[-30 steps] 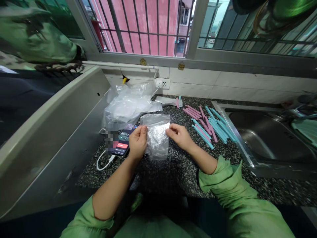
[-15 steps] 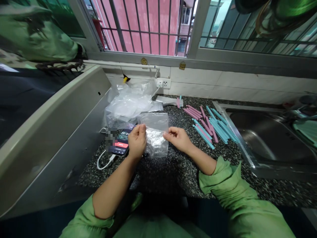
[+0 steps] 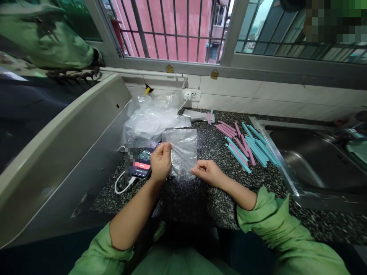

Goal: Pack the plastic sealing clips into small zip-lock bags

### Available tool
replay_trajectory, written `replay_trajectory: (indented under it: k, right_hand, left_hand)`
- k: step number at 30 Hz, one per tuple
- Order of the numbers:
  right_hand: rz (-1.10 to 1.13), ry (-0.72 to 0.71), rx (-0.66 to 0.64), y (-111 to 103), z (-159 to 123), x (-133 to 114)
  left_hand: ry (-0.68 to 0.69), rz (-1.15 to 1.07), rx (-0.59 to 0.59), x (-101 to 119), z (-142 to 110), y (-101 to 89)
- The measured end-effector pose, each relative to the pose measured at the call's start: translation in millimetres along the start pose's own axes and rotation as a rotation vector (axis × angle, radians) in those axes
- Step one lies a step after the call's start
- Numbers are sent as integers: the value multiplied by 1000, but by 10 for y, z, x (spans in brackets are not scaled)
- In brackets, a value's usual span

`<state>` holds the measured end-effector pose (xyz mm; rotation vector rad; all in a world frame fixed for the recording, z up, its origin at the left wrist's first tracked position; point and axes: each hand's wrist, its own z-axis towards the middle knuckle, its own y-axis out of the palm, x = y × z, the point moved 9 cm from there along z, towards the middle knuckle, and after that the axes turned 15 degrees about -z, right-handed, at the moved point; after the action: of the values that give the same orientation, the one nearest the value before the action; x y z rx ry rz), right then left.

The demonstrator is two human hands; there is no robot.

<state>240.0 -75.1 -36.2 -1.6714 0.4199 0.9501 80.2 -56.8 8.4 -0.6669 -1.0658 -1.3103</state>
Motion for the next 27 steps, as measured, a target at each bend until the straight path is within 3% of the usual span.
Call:
replay_trajectory:
  k: [8,15,27]
  right_hand:
    - [45,-40,-93,-21,9,-48]
    - [129,-65,224,-408,39,-71]
    - [65,-88,248,-458,20,-35]
  left_hand:
    - [-1,-37,-47,-33,-20,66]
    - [-20,-51,-186,-117,-92,240]
    - [-38,-63,-209,-110,-85,274]
